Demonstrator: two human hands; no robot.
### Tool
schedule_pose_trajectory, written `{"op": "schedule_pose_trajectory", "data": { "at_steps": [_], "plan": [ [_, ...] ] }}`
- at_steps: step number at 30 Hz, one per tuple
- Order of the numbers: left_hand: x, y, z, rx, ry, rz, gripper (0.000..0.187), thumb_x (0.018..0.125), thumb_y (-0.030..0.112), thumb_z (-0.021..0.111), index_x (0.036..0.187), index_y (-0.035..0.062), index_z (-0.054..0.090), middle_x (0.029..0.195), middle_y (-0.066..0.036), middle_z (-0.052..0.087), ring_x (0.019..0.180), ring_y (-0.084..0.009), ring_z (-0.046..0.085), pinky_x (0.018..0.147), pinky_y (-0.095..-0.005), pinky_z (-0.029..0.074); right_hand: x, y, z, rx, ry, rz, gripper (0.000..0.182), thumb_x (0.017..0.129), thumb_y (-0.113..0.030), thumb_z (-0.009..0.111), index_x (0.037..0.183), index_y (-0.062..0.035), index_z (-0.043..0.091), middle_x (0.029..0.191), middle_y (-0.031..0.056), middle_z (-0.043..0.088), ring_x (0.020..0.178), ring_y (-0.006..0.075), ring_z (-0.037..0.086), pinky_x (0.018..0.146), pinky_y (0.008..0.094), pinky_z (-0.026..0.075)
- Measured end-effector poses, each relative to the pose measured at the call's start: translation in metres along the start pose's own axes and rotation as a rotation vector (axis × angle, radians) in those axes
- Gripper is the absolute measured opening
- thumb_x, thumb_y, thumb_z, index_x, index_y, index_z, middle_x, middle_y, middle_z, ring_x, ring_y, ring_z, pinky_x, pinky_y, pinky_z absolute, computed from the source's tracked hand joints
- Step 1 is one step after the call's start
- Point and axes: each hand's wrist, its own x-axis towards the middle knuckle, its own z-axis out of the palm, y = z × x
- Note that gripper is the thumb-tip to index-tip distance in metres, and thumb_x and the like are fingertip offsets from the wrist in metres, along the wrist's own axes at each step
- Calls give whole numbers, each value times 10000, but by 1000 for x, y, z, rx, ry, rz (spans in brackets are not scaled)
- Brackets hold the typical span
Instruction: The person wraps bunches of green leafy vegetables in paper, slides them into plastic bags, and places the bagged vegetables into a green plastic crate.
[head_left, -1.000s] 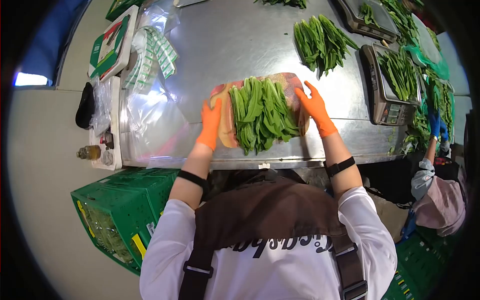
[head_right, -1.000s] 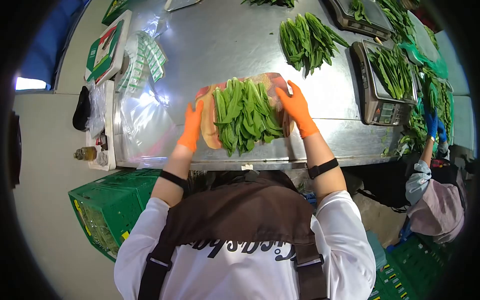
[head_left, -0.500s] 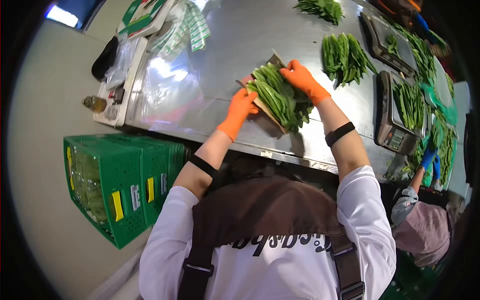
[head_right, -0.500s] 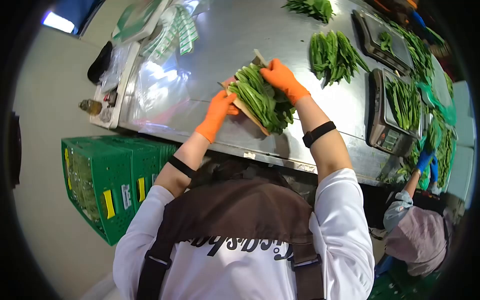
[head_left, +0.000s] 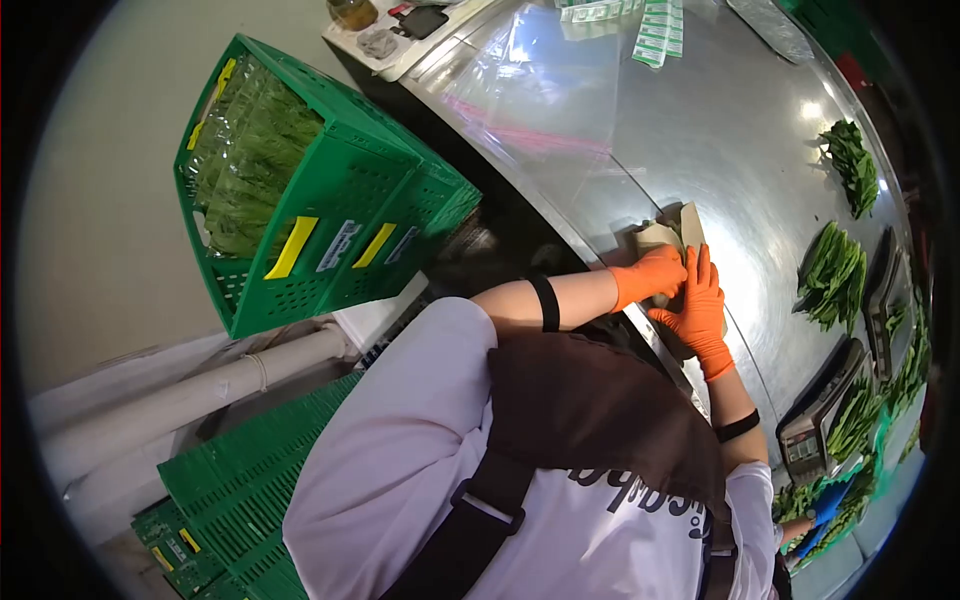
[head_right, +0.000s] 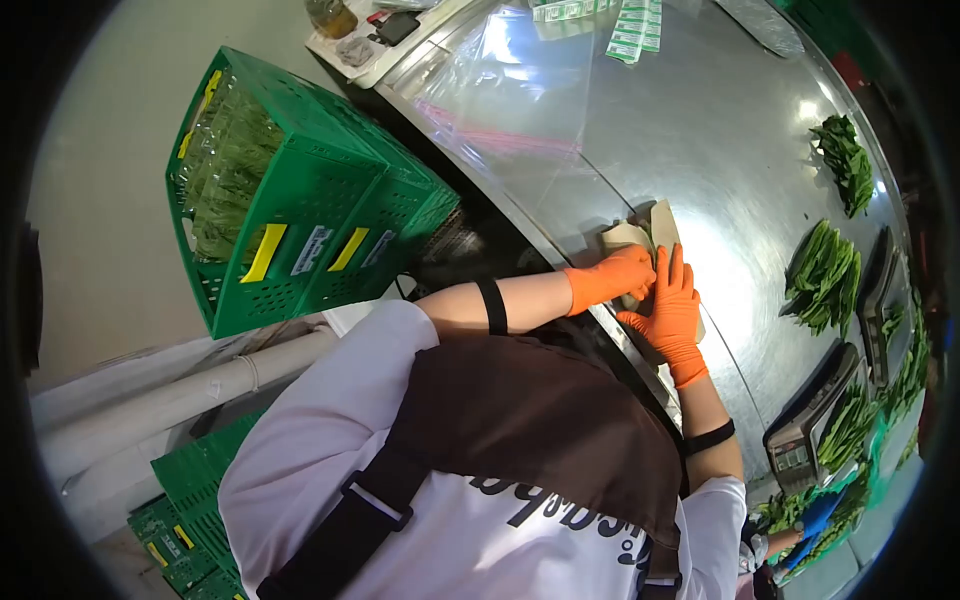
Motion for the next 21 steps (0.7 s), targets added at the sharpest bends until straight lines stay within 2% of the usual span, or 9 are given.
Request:
{"op": "schedule_pose_trajectory", "data": {
  "at_steps": [3, 6, 7, 8, 11, 14, 15, 17, 21],
  "plan": [
    [-7, 19, -40, -96, -290, -93, 152, 838, 140, 557, 889, 8, 613, 794, -98, 651, 691, -175, 635, 627, -304, 501, 4, -5, 6, -147, -18, 133, 1128, 561, -328, 828, 1467, -181, 172, 1511, 185, 150, 1283, 397, 318, 982, 506, 359],
    [-27, 21, -111, 100, -23, 336, 268, 846, 287, 610, 984, 60, 650, 863, -45, 663, 767, -133, 620, 685, -287, 489, 10, -10, -4, -246, -33, 241, 1109, 561, -308, 827, 1463, -190, 193, 1499, 201, 171, 1278, 410, 339, 970, 485, 389],
    [-22, 19, -149, 265, 164, 523, 269, 832, 280, 627, 995, 67, 650, 854, -52, 666, 756, -138, 620, 683, -292, 493, 14, -6, -6, -77, -3, 205, 1097, 564, -295, 818, 1462, -190, 197, 1496, 200, 181, 1253, 412, 368, 963, 469, 405],
    [-37, 40, -183, 410, 322, 377, 272, 838, 246, 660, 1018, 42, 649, 937, -40, 662, 848, -133, 609, 760, -275, 486, 16, -3, -8, 91, 23, 166, 1085, 568, -282, 809, 1462, -191, 202, 1494, 199, 190, 1229, 415, 398, 956, 452, 420],
    [-22, 44, -270, 620, 715, 616, 274, 736, 232, 693, 975, 103, 655, 909, -72, 654, 851, -243, 620, 758, -357, 489, 44, -17, -28, 186, 82, 165, 963, 597, -214, 776, 1433, -185, 297, 1466, 198, 264, 1182, 415, 438, 948, 425, 436],
    [-10, 61, -286, 1014, 735, 768, 244, 715, 247, 709, 920, 120, 674, 836, -75, 632, 808, -278, 601, 729, -383, 486, 80, -50, -49, 224, 184, 98, 856, 615, -165, 758, 1389, -187, 392, 1437, 188, 327, 1149, 410, 456, 942, 416, 438],
    [-2, 58, -288, 1005, 721, 770, 244, 715, 247, 709, 920, 120, 674, 836, -75, 632, 808, -278, 601, 729, -383, 486, 92, -60, -54, 213, 169, 0, 860, 607, -163, 760, 1386, -193, 398, 1434, 176, 336, 1125, 399, 469, 933, 412, 443],
    [10, 49, -291, 1073, 460, 480, 206, 707, 268, 723, 836, 111, 684, 841, -78, 621, 843, -280, 587, 743, -383, 475, 108, -81, -64, 200, 146, -84, 864, 598, -162, 762, 1383, -199, 404, 1431, 164, 345, 1101, 389, 483, 923, 409, 448],
    [24, 56, -290, 754, 450, 281, 191, 703, 281, 729, 764, 107, 680, 898, -75, 625, 916, -276, 574, 769, -377, 467, 116, -107, -65, 145, 9, -226, 871, 567, -181, 774, 1367, -216, 431, 1420, 124, 373, 1046, 362, 504, 891, 409, 464]
  ]
}}
